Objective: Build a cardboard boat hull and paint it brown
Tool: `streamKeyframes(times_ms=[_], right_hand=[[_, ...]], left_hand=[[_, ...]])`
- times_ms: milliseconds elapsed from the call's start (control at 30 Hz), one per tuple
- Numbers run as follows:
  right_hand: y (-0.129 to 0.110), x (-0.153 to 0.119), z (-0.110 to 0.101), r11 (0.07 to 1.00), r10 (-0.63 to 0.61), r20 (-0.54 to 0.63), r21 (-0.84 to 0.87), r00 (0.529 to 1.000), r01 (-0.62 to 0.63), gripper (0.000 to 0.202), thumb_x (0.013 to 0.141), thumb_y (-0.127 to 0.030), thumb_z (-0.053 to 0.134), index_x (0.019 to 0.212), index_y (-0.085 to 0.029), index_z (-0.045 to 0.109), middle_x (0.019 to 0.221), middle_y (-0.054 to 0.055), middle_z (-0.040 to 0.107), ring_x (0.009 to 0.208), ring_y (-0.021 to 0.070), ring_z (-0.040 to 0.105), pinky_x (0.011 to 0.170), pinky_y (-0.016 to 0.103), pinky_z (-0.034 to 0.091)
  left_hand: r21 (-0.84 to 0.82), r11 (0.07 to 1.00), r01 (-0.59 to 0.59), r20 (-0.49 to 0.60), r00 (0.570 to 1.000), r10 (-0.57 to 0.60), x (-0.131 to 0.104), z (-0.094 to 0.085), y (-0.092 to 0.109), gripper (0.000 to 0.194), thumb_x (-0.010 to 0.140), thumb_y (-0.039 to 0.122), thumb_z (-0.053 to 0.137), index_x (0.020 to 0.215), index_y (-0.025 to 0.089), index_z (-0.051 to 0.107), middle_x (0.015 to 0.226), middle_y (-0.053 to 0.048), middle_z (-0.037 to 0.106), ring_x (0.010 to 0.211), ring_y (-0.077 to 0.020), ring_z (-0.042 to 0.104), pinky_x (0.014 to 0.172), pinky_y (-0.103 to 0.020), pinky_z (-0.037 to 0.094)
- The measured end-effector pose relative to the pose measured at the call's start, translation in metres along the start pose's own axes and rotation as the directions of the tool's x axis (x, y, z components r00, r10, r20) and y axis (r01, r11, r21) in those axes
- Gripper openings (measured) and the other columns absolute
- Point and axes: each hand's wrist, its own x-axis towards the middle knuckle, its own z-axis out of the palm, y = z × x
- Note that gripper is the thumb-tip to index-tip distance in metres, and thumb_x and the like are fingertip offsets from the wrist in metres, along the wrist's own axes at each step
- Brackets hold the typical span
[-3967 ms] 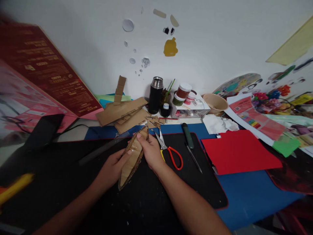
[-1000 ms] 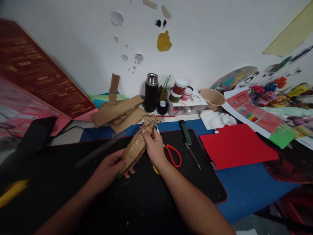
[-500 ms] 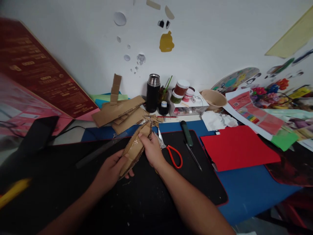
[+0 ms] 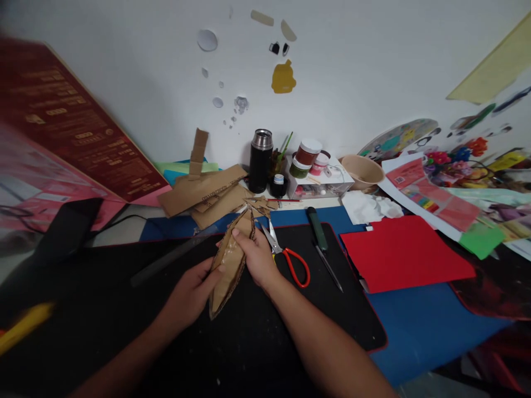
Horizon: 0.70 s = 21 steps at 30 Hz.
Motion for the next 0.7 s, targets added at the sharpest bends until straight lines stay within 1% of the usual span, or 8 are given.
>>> streamKeyframes(times_ms=[100, 167, 300, 367, 467, 567, 633, 700], right_hand=[[0.0006, -0.0015, 0.0009, 1.000, -0.006, 0.053, -0.006, 0.999, 0.006, 0.044, 0.082, -0.056, 0.082, 0.106, -0.020, 0.071, 0.081, 0.006, 0.080, 0.078, 0.0278, 0.078, 0.071, 0.038, 0.062], [0.0002, -0.0030, 0.0015, 1.000, 0.004, 0.089, -0.011, 0.996, -0.003, 0.046, 0.083, -0.059, 0.080, 0.105, -0.020, 0.071, 0.082, 0.007, 0.080, 0.081, 0.0285, 0.078, 0.072, 0.039, 0.062], [-0.0019, -0.0056, 0.0018, 1.000, 0.018, 0.111, -0.011, 0.994, -0.017, 0.055, 0.081, -0.067, 0.078, 0.111, -0.021, 0.070, 0.084, 0.008, 0.081, 0.086, 0.0298, 0.079, 0.076, 0.041, 0.062], [-0.0025, -0.0065, 0.0015, 1.000, 0.022, 0.126, 0.002, 0.992, -0.022, 0.058, 0.083, -0.069, 0.075, 0.115, -0.021, 0.069, 0.086, 0.008, 0.081, 0.085, 0.0293, 0.078, 0.077, 0.041, 0.062], [-0.0027, -0.0070, 0.0013, 0.999, 0.040, 0.131, 0.006, 0.991, -0.041, 0.058, 0.086, -0.069, 0.073, 0.117, -0.021, 0.069, 0.087, 0.009, 0.081, 0.079, 0.0268, 0.077, 0.074, 0.039, 0.061], [-0.0020, -0.0062, 0.0021, 0.999, 0.048, 0.135, 0.001, 0.990, -0.048, 0.058, 0.086, -0.069, 0.072, 0.115, -0.020, 0.070, 0.086, 0.009, 0.081, 0.077, 0.0257, 0.077, 0.073, 0.038, 0.061], [-0.0012, -0.0053, 0.0029, 0.999, 0.051, 0.141, -0.006, 0.989, -0.051, 0.058, 0.086, -0.070, 0.071, 0.113, -0.019, 0.072, 0.086, 0.009, 0.081, 0.081, 0.0273, 0.078, 0.074, 0.038, 0.061], [-0.0006, -0.0048, 0.0037, 0.999, 0.051, 0.153, -0.017, 0.987, -0.049, 0.058, 0.086, -0.071, 0.072, 0.112, -0.019, 0.073, 0.087, 0.009, 0.081, 0.086, 0.0288, 0.078, 0.076, 0.039, 0.062]], left_hand=[[-0.079, 0.996, 0.050, 0.017, 0.999, -0.049, -0.0012, 0.0012, -0.0054, 0.043, 0.093, 0.057, 0.056, 0.096, 0.018, 0.073, 0.085, -0.005, 0.075, 0.077, -0.0234, 0.065, 0.066, -0.029, 0.050], [-0.078, 0.996, 0.053, 0.010, 0.999, -0.052, -0.0017, 0.0015, -0.0077, 0.045, 0.094, 0.059, 0.056, 0.093, 0.018, 0.073, 0.085, -0.005, 0.074, 0.074, -0.0225, 0.064, 0.063, -0.028, 0.048], [0.016, 1.000, 0.000, -0.022, 1.000, 0.000, -0.0015, 0.0014, -0.0060, 0.042, 0.092, 0.057, 0.056, 0.086, 0.018, 0.072, 0.081, -0.004, 0.071, 0.072, -0.0219, 0.060, 0.064, -0.028, 0.046], [0.074, 0.997, -0.016, -0.009, 1.000, 0.017, -0.0013, 0.0017, -0.0052, 0.041, 0.092, 0.054, 0.054, 0.082, 0.018, 0.070, 0.076, -0.003, 0.069, 0.070, -0.0212, 0.058, 0.064, -0.029, 0.044], [0.134, 0.991, -0.016, 0.017, 1.000, 0.014, -0.0008, 0.0031, -0.0060, 0.040, 0.093, 0.052, 0.052, 0.076, 0.019, 0.067, 0.071, -0.002, 0.066, 0.068, -0.0212, 0.057, 0.063, -0.029, 0.042], [0.075, 0.997, -0.024, 0.020, 1.000, 0.023, 0.0003, 0.0045, -0.0066, 0.037, 0.092, 0.050, 0.054, 0.082, 0.018, 0.069, 0.079, -0.004, 0.071, 0.077, -0.0244, 0.063, 0.071, -0.031, 0.047], [0.015, 0.999, -0.037, 0.000, 0.999, 0.037, 0.0009, 0.0052, -0.0060, 0.034, 0.091, 0.048, 0.056, 0.091, 0.018, 0.072, 0.090, -0.005, 0.076, 0.087, -0.0270, 0.068, 0.080, -0.033, 0.050], [-0.020, 0.999, -0.041, -0.026, 0.999, 0.041, 0.0008, 0.0056, -0.0050, 0.035, 0.090, 0.048, 0.058, 0.098, 0.018, 0.074, 0.098, -0.006, 0.078, 0.093, -0.0287, 0.069, 0.084, -0.034, 0.051]])
